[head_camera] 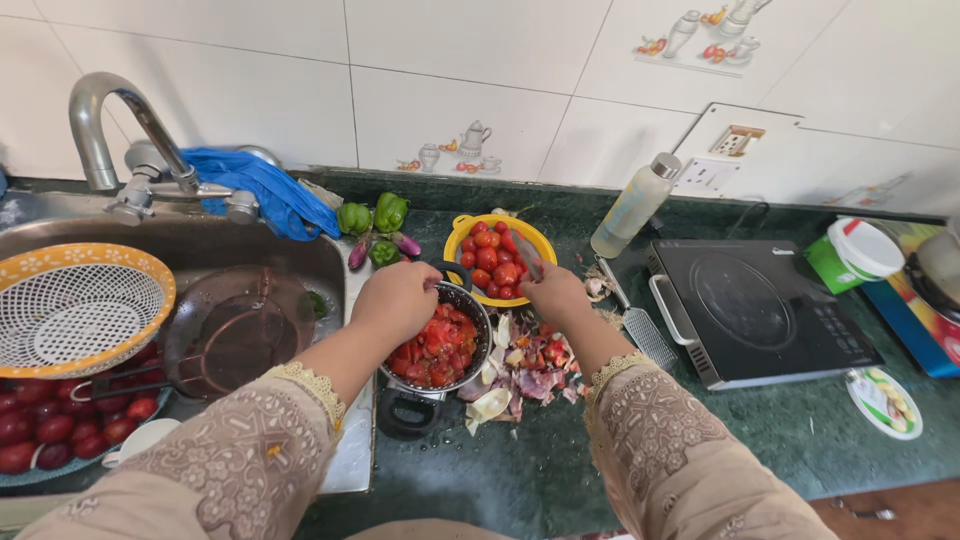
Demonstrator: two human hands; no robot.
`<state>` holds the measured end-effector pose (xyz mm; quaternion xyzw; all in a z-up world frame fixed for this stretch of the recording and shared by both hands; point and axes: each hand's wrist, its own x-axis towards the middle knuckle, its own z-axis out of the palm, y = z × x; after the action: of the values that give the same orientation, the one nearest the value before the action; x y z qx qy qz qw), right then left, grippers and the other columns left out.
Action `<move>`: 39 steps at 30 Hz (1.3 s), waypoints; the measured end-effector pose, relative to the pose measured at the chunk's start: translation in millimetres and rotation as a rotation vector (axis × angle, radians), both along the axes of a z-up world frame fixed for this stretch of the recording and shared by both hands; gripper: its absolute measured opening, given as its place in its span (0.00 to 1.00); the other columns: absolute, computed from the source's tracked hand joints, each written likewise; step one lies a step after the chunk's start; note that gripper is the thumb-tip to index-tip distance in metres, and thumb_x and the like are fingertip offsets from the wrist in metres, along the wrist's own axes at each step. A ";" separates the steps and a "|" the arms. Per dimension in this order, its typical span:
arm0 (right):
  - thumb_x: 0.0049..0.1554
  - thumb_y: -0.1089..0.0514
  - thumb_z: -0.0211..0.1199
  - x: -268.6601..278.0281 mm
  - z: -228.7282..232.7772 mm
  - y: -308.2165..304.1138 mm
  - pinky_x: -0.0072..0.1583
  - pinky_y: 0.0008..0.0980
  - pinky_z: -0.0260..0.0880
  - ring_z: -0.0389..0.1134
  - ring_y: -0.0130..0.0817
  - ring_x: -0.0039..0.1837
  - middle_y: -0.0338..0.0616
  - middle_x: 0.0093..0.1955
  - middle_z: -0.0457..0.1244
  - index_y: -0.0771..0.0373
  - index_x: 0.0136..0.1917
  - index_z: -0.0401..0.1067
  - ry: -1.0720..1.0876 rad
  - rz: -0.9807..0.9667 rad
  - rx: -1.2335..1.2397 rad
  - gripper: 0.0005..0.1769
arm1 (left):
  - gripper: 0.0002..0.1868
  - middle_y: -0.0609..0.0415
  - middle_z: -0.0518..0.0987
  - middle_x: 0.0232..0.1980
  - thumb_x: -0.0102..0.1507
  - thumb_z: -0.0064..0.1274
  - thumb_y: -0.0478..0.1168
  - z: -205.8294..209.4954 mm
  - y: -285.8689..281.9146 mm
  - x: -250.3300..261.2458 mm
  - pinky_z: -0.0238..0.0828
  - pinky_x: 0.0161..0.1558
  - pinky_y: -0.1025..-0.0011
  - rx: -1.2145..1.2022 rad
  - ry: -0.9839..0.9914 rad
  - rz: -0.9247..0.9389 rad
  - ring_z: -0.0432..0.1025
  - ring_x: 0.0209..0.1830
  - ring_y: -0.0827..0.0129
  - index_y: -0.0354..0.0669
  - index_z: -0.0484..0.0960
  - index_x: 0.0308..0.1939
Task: The person chops cherry tomatoes with a knife over a small metal pot, placing the cut pieces into the pot. The person repeatedly picks tomatoes from a yellow colander, cuts them, and drops the pieces into the pot while discarding scraps onto the countertop.
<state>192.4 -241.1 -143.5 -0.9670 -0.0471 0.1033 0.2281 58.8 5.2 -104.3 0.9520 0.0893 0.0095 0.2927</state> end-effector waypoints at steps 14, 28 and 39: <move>0.55 0.36 0.63 20.8 10.1 31.1 0.72 0.47 0.65 0.64 0.48 0.71 0.47 0.67 0.61 0.41 0.69 0.66 0.002 0.325 -0.156 0.31 | 0.18 0.50 0.83 0.53 0.67 0.46 0.45 14.5 -45.7 -13.9 0.71 0.60 0.59 -0.138 0.117 0.282 0.76 0.58 0.55 0.53 0.85 0.57; 0.57 0.52 0.67 -82.8 105.9 20.0 0.35 0.26 0.63 0.62 0.30 0.28 0.45 0.29 0.59 0.63 0.64 0.73 0.190 0.467 0.976 0.23 | 0.20 0.52 0.76 0.30 0.70 0.45 0.54 68.9 -86.4 -34.7 0.66 0.25 0.83 -1.195 -0.083 0.468 0.67 0.25 0.76 0.39 0.77 0.44; 0.49 0.25 0.68 -116.5 115.5 36.7 0.53 0.39 0.71 0.72 0.47 0.48 0.44 0.35 0.67 0.54 0.42 0.69 -0.150 0.447 0.379 0.31 | 0.13 0.60 0.62 0.19 0.65 0.40 0.48 87.3 -76.2 -50.3 0.48 0.15 0.80 -1.159 -0.061 0.353 0.57 0.16 0.76 0.48 0.73 0.31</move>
<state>75.8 -204.4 -28.0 -0.8778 -0.2941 0.0685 0.3718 8.4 -71.0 -17.0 0.6076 0.2280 0.0350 0.7600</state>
